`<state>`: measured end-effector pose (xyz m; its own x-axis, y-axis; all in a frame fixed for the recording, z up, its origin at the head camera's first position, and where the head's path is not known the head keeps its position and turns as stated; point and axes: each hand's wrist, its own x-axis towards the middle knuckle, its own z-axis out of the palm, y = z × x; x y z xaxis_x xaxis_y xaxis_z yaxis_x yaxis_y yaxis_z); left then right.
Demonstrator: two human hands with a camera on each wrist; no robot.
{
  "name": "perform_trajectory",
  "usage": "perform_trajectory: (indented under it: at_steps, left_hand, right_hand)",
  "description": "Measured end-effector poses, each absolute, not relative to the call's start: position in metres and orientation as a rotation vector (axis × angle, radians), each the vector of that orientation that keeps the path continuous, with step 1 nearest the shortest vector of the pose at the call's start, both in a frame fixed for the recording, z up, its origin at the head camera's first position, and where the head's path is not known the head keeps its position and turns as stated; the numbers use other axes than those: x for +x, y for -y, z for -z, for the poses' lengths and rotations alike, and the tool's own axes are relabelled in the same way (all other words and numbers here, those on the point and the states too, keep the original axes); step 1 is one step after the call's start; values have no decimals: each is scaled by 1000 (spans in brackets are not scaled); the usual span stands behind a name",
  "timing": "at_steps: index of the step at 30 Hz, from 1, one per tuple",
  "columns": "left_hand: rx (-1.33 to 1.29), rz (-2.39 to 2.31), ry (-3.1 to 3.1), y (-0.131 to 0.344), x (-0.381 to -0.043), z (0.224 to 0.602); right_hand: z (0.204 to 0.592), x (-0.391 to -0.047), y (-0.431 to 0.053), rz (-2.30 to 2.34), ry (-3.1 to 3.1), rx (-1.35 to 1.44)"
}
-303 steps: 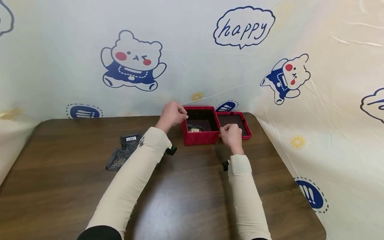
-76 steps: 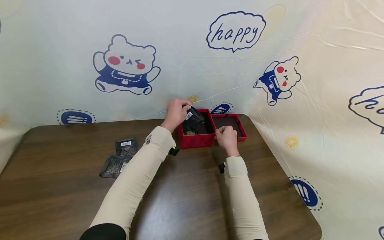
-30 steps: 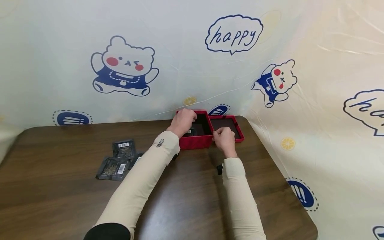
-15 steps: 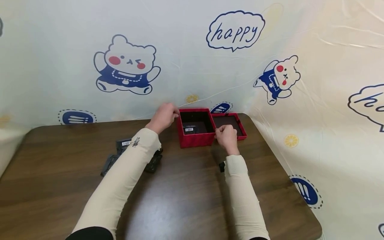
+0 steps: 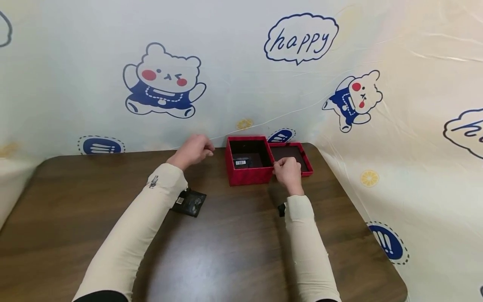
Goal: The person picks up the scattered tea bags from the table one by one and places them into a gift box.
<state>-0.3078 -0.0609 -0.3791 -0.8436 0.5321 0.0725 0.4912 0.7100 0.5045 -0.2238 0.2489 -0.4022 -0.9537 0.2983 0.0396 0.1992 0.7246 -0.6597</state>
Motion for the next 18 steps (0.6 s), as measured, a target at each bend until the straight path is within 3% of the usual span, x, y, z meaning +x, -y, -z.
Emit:
perform_trajectory:
  at_steps: [18]
  left_hand:
    - [916,-731,-2802,96,-300,392]
  right_hand:
    - [405,-224,-248,-989,2753,-351]
